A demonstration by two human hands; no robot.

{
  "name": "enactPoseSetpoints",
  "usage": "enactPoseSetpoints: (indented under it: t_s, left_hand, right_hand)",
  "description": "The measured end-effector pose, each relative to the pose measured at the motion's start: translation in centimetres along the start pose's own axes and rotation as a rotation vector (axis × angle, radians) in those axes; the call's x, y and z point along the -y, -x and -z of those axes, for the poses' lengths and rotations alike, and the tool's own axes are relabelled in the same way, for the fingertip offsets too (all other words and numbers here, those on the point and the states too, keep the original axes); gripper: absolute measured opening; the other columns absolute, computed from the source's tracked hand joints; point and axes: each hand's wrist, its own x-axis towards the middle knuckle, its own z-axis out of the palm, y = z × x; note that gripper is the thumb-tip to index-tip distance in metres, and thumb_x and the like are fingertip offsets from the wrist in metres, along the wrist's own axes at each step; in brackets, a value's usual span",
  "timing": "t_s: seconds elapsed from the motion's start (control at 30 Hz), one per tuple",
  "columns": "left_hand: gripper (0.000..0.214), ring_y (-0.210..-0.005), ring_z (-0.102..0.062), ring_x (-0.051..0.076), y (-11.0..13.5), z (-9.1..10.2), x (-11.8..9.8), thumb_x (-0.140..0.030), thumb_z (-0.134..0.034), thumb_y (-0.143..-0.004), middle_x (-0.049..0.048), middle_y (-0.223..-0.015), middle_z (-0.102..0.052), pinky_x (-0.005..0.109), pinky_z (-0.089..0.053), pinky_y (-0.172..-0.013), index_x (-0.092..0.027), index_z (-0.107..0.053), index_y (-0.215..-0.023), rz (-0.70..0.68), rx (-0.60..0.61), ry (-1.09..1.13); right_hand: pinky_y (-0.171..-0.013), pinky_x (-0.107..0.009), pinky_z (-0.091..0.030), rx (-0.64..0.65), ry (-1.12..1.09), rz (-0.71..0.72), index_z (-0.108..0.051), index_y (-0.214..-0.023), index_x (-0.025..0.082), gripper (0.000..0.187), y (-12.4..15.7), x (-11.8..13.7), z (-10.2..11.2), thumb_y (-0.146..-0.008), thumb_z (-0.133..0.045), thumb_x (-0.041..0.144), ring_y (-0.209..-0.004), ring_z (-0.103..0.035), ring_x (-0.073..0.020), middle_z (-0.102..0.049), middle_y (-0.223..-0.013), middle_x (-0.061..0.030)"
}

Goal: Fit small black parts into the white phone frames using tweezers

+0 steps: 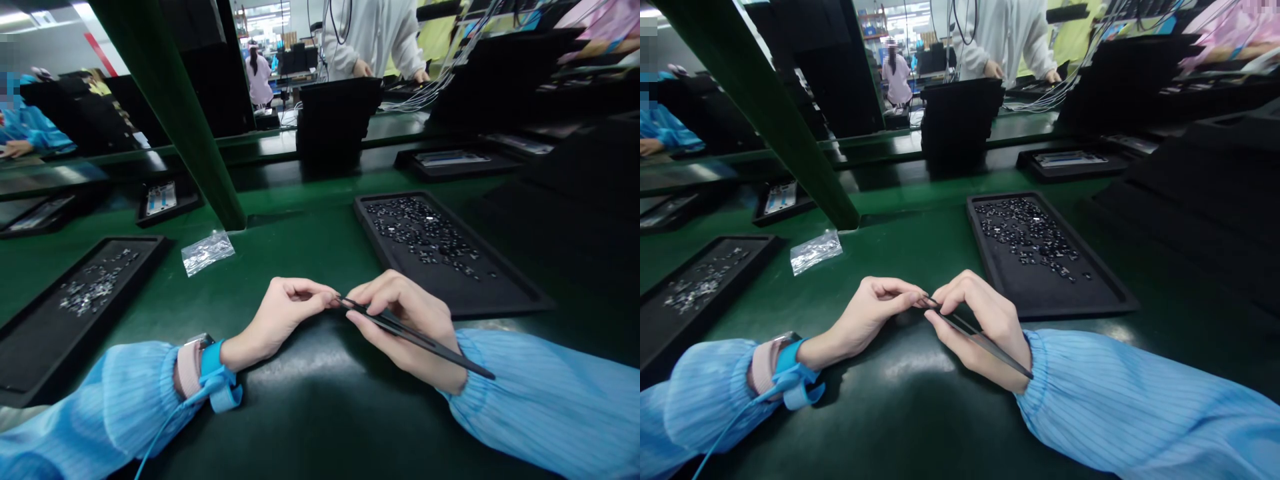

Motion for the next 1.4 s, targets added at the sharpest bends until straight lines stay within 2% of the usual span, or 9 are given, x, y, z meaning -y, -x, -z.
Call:
enactPoseSetpoints:
  t_s: [0.27, 0.47, 1.03, 1.2, 1.4]
  left_hand:
    - [0.01, -0.071, -0.062, 0.012, 0.03, -0.02, 0.06, -0.024, -0.068, -0.074, 0.0035, -0.075, -0.07, 0.018, -0.048, -0.068, -0.014, -0.072, -0.075, 0.0, 0.012, 0.028]
    - [0.01, -0.072, -0.062, 0.011, 0.03, 0.06, 0.09, -0.022, -0.067, -0.076, 0.0033, -0.075, -0.07, 0.017, -0.047, -0.069, -0.013, -0.071, -0.076, -0.022, 0.017, 0.003]
    - [0.008, -0.073, -0.062, 0.011, 0.14, 0.02, 0.14, -0.021, -0.067, -0.075, 0.0026, -0.076, -0.07, 0.018, -0.048, -0.071, -0.014, -0.071, -0.077, -0.021, 0.058, 0.055]
    - [0.008, -0.072, -0.061, 0.011, 0.12, 0.03, 0.12, -0.021, -0.066, -0.076, 0.0022, -0.074, -0.069, 0.018, -0.047, -0.071, -0.014, -0.07, -0.076, -0.021, 0.05, 0.032]
    - [0.011, -0.072, -0.061, 0.011, 0.07, -0.02, 0.07, -0.023, -0.066, -0.077, 0.0029, -0.074, -0.068, 0.019, -0.047, -0.071, -0.013, -0.069, -0.075, -0.02, 0.048, 0.005]
  right_hand:
    - [-0.067, -0.03, -0.052, 0.068, 0.005, 0.064, -0.048, -0.076, 0.02, 0.021, 0.01, 0.42, -0.01, -0.074, -0.063, 0.006, -0.075, -0.059, -0.015, -0.058, -0.079, -0.0019]
    - [-0.064, -0.031, -0.051, -0.038, -0.009, 0.096, -0.046, -0.074, 0.018, 0.021, -0.23, 0.44, 0.02, -0.073, -0.061, 0.003, -0.074, -0.059, -0.0157, -0.055, -0.077, -0.0022]
    - [-0.065, -0.029, -0.05, 0.031, 0.002, 0.093, -0.048, -0.074, 0.017, 0.02, -0.07, 0.4, 0.06, -0.072, -0.062, 0.002, -0.074, -0.058, -0.0142, -0.055, -0.076, -0.0024]
    - [-0.064, -0.03, -0.05, -0.033, 0.011, 0.114, -0.046, -0.072, 0.016, 0.022, -0.31, 0.51, 0.01, -0.072, -0.061, 0.001, -0.073, -0.058, -0.0144, -0.055, -0.075, -0.0023]
    - [-0.063, -0.03, -0.05, -0.024, 0.014, 0.113, -0.047, -0.072, 0.016, 0.021, -0.3, 0.49, 0.08, -0.071, -0.061, 0.001, -0.073, -0.058, -0.0148, -0.054, -0.075, -0.0026]
